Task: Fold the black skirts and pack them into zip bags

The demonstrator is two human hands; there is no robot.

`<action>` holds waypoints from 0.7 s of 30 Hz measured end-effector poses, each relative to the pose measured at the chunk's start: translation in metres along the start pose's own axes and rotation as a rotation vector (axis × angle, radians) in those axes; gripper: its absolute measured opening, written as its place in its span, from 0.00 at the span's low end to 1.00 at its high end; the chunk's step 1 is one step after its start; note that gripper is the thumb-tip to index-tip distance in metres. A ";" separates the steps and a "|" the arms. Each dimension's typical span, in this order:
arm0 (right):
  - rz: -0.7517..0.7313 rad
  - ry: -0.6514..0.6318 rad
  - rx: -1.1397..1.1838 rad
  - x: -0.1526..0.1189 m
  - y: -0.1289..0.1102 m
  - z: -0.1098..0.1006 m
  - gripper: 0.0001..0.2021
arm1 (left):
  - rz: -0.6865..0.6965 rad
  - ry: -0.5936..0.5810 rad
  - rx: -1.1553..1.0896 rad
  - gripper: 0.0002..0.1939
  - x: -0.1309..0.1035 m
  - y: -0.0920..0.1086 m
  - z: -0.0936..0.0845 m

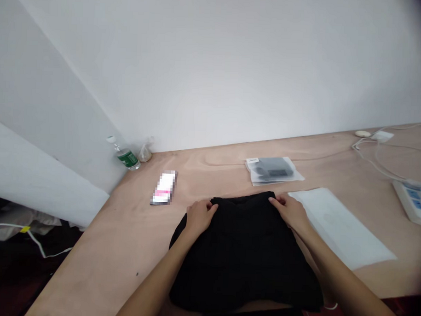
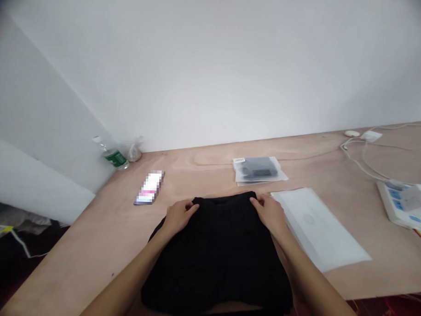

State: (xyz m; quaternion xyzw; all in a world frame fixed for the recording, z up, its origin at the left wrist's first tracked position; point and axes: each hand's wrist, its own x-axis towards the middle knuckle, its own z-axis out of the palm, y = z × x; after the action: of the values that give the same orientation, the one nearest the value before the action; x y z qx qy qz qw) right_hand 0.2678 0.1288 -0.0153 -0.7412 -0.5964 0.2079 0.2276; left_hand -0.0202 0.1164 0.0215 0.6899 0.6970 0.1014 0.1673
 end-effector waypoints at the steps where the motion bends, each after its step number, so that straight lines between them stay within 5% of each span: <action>1: 0.000 0.007 -0.034 0.001 -0.002 -0.001 0.15 | -0.023 0.003 0.014 0.18 0.001 0.001 0.000; 12: -0.030 0.030 -0.186 0.000 -0.010 0.002 0.15 | -0.044 0.049 0.078 0.16 0.002 0.008 -0.002; 17: -0.077 -0.005 -0.097 -0.027 -0.003 -0.024 0.16 | -0.019 0.085 0.038 0.16 -0.031 -0.004 -0.026; 21: -0.109 -0.185 0.031 -0.058 0.014 -0.041 0.18 | -0.021 -0.017 -0.038 0.16 -0.065 -0.032 -0.039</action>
State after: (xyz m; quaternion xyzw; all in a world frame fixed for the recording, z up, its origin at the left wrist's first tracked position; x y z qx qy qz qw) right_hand 0.2912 0.0658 0.0121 -0.6816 -0.6512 0.2717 0.1940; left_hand -0.0645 0.0543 0.0517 0.6800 0.7008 0.1070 0.1873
